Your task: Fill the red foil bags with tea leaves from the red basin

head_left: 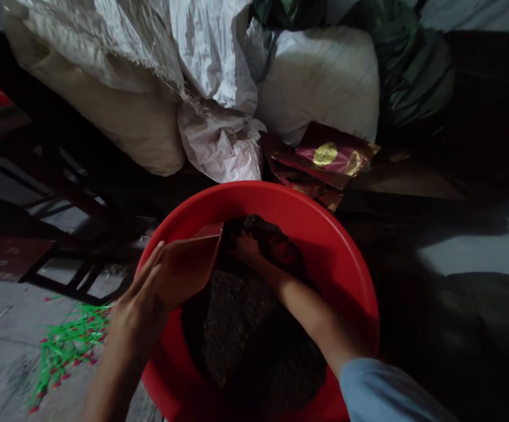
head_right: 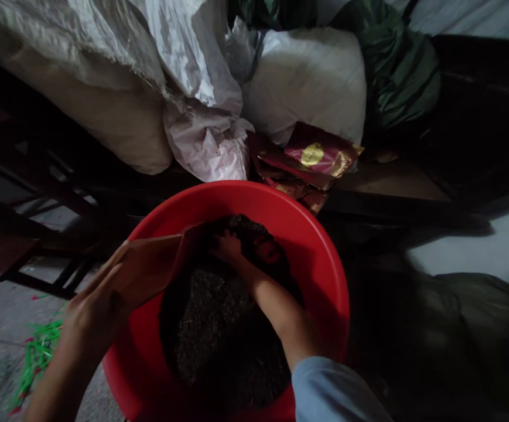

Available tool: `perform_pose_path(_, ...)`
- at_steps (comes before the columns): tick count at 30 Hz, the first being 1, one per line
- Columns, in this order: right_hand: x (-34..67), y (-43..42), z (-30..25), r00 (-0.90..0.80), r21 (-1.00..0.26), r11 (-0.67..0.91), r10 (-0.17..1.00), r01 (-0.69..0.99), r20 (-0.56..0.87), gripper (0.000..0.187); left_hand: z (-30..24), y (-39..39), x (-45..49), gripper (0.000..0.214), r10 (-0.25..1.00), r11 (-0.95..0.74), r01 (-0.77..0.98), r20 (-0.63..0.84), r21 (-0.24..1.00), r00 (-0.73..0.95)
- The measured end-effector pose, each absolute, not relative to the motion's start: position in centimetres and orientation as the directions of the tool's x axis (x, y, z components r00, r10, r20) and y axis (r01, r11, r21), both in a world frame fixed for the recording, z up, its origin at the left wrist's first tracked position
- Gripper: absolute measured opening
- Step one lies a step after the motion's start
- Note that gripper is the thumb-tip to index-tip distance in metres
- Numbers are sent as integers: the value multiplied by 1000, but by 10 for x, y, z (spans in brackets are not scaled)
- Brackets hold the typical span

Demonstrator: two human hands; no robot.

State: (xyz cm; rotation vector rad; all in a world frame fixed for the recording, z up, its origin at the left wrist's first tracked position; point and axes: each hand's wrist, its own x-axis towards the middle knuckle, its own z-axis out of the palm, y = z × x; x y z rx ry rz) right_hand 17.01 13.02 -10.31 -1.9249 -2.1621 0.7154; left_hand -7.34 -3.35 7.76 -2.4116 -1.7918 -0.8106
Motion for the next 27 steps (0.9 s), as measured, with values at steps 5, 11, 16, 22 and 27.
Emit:
perform_pose_path(5, 218, 60, -90, 5, -613, -102, 987, 783, -158, 38, 70, 8, -38, 80, 862, -459, 815, 402, 355, 310)
perform_pose_path(11, 259, 27, -32, 281, -856, -219, 955, 468, -91, 47, 76, 33, 11, 75, 874, -478, 811, 276, 336, 400)
perform_pose_path(16, 238, 39, 45, 304, -990, -65, 952, 128, -24, 45, 68, 36, 44, 72, 842, -539, 769, 208, 344, 497)
perform_pose_path(22, 250, 36, 71, 127, -907, 259, 941, 332, 315, 45, 57, 27, 41, 79, 881, -468, 785, 281, 406, 381)
perform_pose_path(27, 304, 36, -26, 226, -664, -26, 950, 747, 217, 53, 50, 15, 7, 83, 873, -471, 758, 362, 450, 327)
